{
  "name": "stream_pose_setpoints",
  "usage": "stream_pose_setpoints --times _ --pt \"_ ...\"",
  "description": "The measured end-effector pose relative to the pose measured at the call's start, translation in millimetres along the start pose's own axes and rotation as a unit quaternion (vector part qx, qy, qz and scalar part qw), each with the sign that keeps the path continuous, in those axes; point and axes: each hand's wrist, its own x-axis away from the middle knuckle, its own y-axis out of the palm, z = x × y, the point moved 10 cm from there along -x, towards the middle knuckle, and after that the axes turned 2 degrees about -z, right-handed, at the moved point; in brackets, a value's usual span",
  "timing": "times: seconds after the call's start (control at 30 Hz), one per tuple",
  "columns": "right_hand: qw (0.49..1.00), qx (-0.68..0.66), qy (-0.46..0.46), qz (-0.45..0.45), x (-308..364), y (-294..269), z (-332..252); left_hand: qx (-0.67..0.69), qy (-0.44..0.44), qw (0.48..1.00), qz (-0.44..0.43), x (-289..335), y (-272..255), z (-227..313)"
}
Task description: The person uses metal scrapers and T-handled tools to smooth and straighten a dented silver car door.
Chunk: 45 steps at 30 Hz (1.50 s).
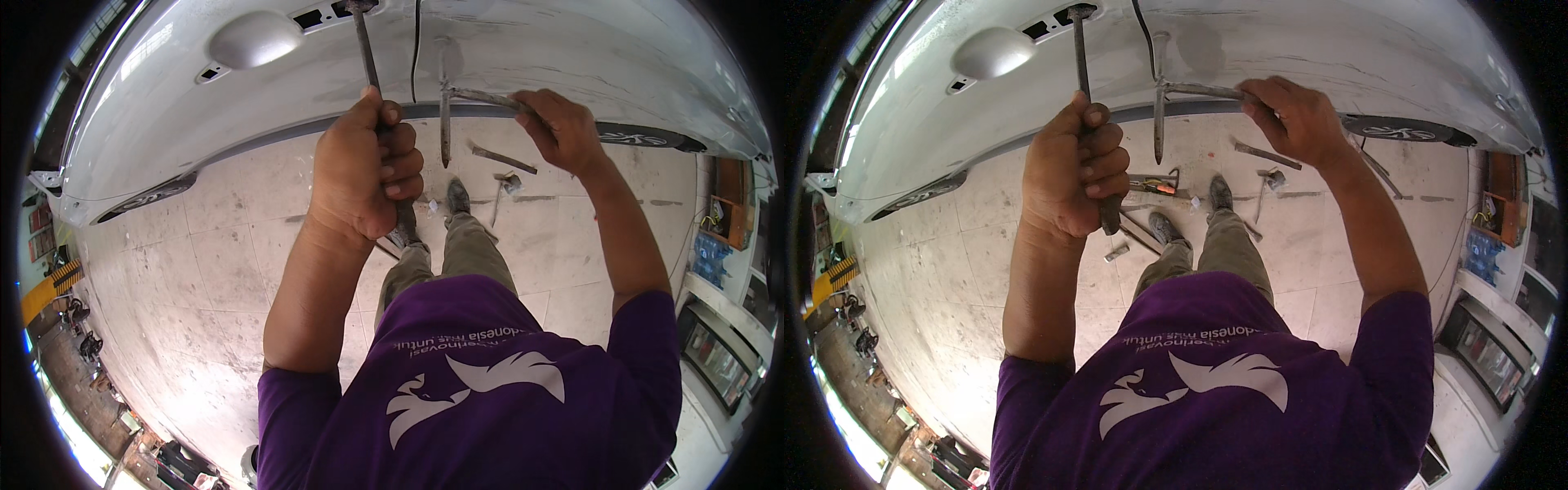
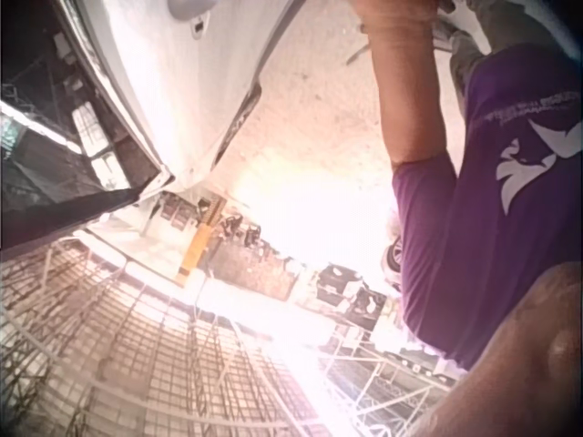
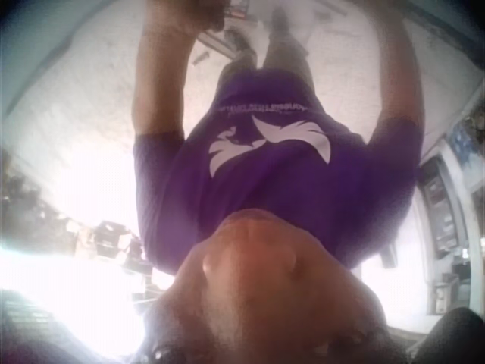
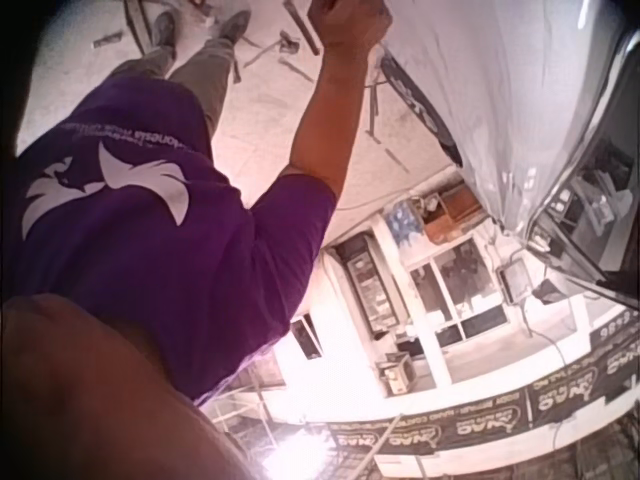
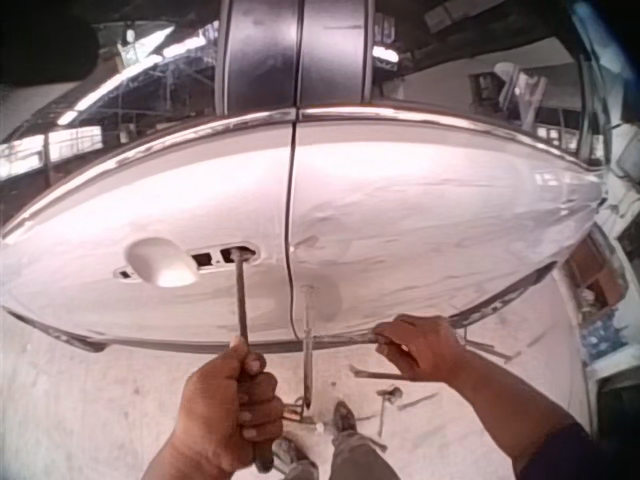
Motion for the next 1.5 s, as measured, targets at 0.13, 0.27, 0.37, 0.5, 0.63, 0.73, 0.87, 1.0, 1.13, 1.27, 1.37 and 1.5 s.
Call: stream_pose_setpoints --times 0.13,0.27,0.37,0.5,0.63,0.73,0.87,1.0,1.13,1.27,1.37,1.5 --pt "0.991 0.103 -0.085 0.009 -21.5 -2.8 -14.6 0.015 -0.020 0.999 -0.040 -1.0 1.1 1.3" --pt "0.977 0.161 -0.135 0.033 -33.6 1.9 -26.1 0.006 -0.029 0.998 -0.053 -3.2 -2.0 3.5" --pt "0.969 0.173 -0.171 0.054 -39.7 3.2 -29.5 -0.001 -0.042 0.997 -0.057 -2.9 -7.0 7.0" --pt "0.956 0.176 -0.226 0.062 -44.6 -0.4 -37.0 -0.002 -0.056 0.996 -0.068 -1.9 -10.5 10.0" --pt "0.969 0.199 -0.140 0.042 -53.2 8.7 -16.9 0.013 -0.072 0.994 -0.085 -3.0 -8.1 10.7" --pt "0.969 0.172 -0.172 0.040 -49.5 5.1 -37.5 0.019 -0.072 0.994 -0.086 -4.5 -10.5 10.4" --pt "0.971 0.160 -0.156 0.083 -47.5 0.5 -38.2 0.006 -0.067 0.994 -0.081 -4.1 -11.0 10.0" --pt "0.972 0.141 -0.181 0.051 -42.2 -0.7 -49.1 0.013 -0.078 0.994 -0.079 -4.2 -13.3 6.4" --pt "0.974 0.170 -0.130 0.070 -51.8 2.4 -32.7 -0.002 -0.066 0.994 -0.084 -5.1 -11.4 9.1" --pt "0.976 0.184 -0.114 0.034 -55.8 8.4 -33.5 -0.003 -0.056 0.995 -0.083 -6.8 -11.9 10.6" --pt "0.978 0.180 -0.101 0.030 -47.3 13.9 -30.2 -0.027 -0.044 0.997 -0.059 -5.2 -15.0 13.9" --pt "0.982 0.141 -0.111 0.051 -35.1 12.1 -33.1 -0.012 -0.036 0.996 -0.084 -3.3 -12.3 14.5"
